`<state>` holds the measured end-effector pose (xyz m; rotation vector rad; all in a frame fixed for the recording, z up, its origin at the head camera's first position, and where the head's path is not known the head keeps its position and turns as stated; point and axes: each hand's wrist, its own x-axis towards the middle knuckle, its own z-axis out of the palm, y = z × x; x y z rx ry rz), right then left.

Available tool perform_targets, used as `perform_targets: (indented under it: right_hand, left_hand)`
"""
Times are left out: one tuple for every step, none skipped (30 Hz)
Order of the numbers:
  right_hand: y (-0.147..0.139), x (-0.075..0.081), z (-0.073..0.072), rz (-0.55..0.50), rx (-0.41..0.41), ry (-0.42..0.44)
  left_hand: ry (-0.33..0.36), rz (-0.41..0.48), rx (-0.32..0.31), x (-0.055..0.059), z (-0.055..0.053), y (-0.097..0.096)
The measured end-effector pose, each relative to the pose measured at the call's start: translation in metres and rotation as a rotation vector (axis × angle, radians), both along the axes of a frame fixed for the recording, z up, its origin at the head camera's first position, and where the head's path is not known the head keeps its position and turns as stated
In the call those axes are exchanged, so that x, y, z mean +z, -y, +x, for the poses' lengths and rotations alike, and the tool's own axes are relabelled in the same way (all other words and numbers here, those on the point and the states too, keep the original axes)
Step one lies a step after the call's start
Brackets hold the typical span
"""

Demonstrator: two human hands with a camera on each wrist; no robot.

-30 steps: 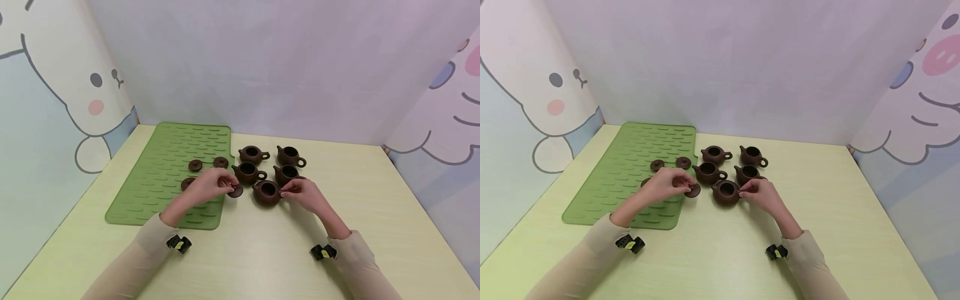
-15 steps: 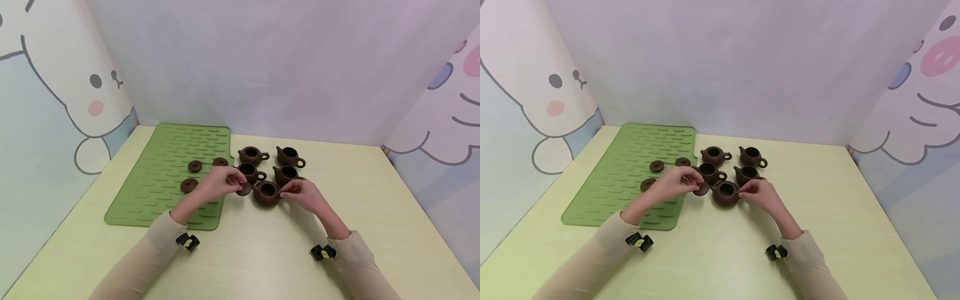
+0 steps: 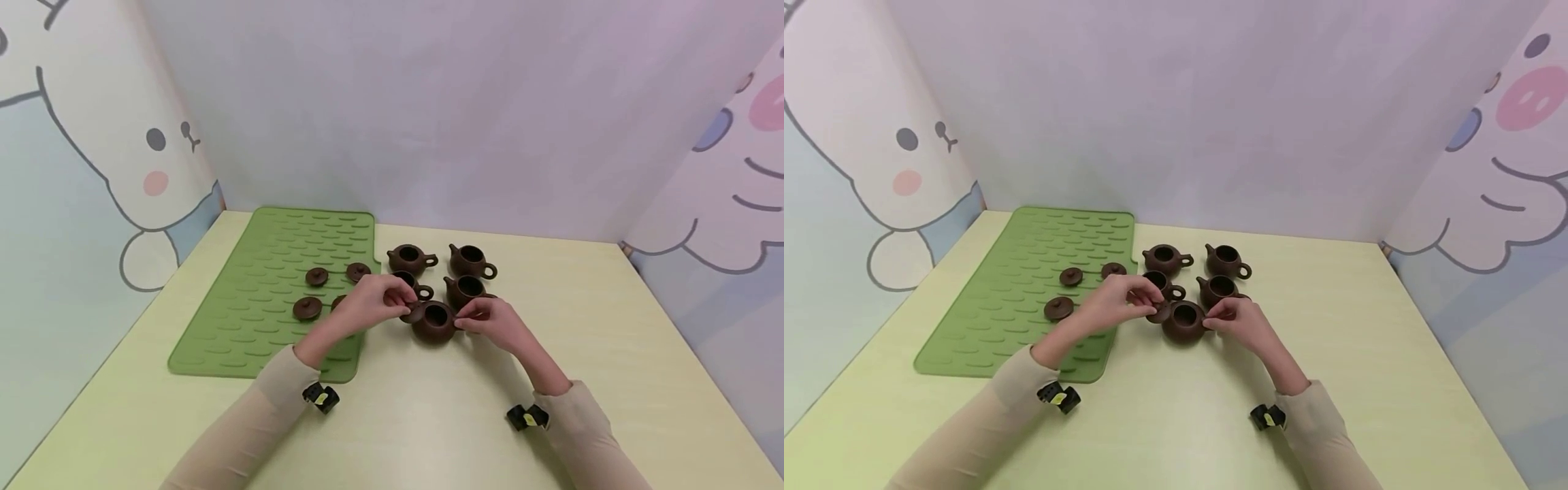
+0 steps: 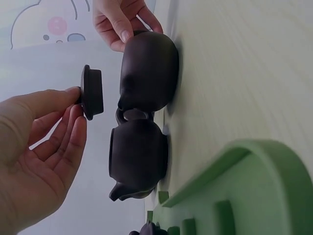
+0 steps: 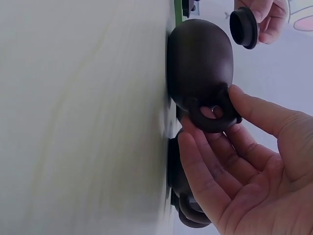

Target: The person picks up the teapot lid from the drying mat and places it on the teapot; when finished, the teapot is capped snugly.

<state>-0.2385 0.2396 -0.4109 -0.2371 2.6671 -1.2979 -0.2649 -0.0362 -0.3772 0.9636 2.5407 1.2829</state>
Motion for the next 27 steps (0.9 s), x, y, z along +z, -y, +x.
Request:
perform_targets:
  right_hand:
    - [0.000, 0.000, 0.000, -0.001, 0.004, -0.002]
    - [0.000, 0.000, 0.000, -0.003, 0.010, -0.003]
    - [0.000, 0.000, 0.000, -0.005, 0.015, -0.004]
    - [0.001, 0.000, -0.001, -0.007, 0.014, -0.003]
    - [0.001, 0.000, -0.001, -0.005, 0.015, -0.005]
    - [0.001, 0.000, -0.001, -0.002, 0.016, -0.006]
    - [0.001, 0.000, -0.001, 0.002, 0.017, -0.007]
    - [0.001, 0.000, -0.001, 0.006, 0.018, -0.009]
    - [0.001, 0.000, 0.000, 0.008, 0.018, -0.009]
    - [0.001, 0.000, 0.000, 0.012, 0.018, -0.010]
    - [0.001, 0.000, 0.000, 0.015, 0.019, -0.012]
    - [0.001, 0.000, 0.000, 0.016, 0.020, -0.013]
    - [0.001, 0.000, -0.001, 0.019, 0.022, -0.015]
    - [0.001, 0.000, -0.001, 0.021, 0.024, -0.016]
    - [0.001, 0.000, -0.001, 0.022, 0.025, -0.019]
    - [0.001, 0.000, -0.001, 0.025, 0.027, -0.022]
    - [0.001, 0.000, -0.001, 0.027, 0.029, -0.024]
    - [0.001, 0.000, -0.001, 0.029, 0.030, -0.027]
    - [0.001, 0.000, -0.001, 0.029, 0.030, -0.030]
    - [0.001, 0.000, -0.001, 0.025, 0.032, -0.033]
    - [0.001, 0.000, -0.001, 0.022, 0.033, -0.037]
    - [0.001, 0.000, 0.000, 0.018, 0.035, -0.039]
    - [0.001, 0.000, 0.000, 0.015, 0.037, -0.045]
    - [0.001, 0.000, 0.000, 0.010, 0.039, -0.051]
    - [0.001, 0.000, 0.000, 0.006, 0.040, -0.057]
    - [0.001, 0.000, 0.000, 0.001, 0.039, -0.062]
    - [0.001, 0.000, 0.000, -0.003, 0.040, -0.068]
  left_hand:
    - [-0.003, -0.001, -0.003, 0.000, -0.001, -0.001]
    - [-0.007, -0.001, -0.007, -0.001, -0.001, -0.003]
    - [-0.009, 0.002, -0.011, -0.002, -0.002, -0.004]
    - [-0.011, 0.004, -0.015, -0.002, -0.003, -0.006]
    - [-0.013, 0.005, -0.019, -0.003, -0.003, -0.008]
    - [-0.018, 0.004, -0.022, -0.004, -0.004, -0.010]
    - [-0.024, 0.003, -0.025, -0.005, -0.005, -0.012]
    - [-0.026, 0.002, -0.029, -0.006, -0.006, -0.014]
    - [-0.027, 0.001, -0.032, -0.006, -0.007, -0.016]
    - [-0.030, -0.004, -0.033, -0.007, -0.007, -0.018]
    - [-0.030, -0.008, -0.035, -0.007, -0.007, -0.020]
    - [-0.030, -0.012, -0.037, -0.007, -0.008, -0.022]
    - [-0.028, -0.015, -0.038, -0.007, -0.008, -0.023]
    - [-0.026, -0.020, -0.038, -0.008, -0.008, -0.025]
    - [-0.023, -0.020, -0.038, -0.007, -0.008, -0.026]
    - [-0.024, -0.022, -0.037, -0.008, -0.008, -0.027]
    - [-0.024, -0.021, -0.038, -0.008, -0.008, -0.028]
    - [-0.026, -0.019, -0.040, -0.008, -0.009, -0.029]
    - [-0.030, -0.019, -0.042, -0.009, -0.009, -0.030]
    - [-0.034, -0.017, -0.047, -0.010, -0.009, -0.031]
    - [-0.036, -0.014, -0.050, -0.010, -0.010, -0.033]
    - [-0.040, -0.015, -0.052, -0.011, -0.010, -0.034]
    - [-0.041, -0.015, -0.054, -0.011, -0.010, -0.035]
    - [-0.042, -0.015, -0.055, -0.012, -0.010, -0.036]
    - [-0.042, -0.017, -0.054, -0.012, -0.010, -0.036]
    - [-0.039, -0.017, -0.052, -0.012, -0.010, -0.037]
    - [-0.036, -0.018, -0.050, -0.012, -0.010, -0.038]
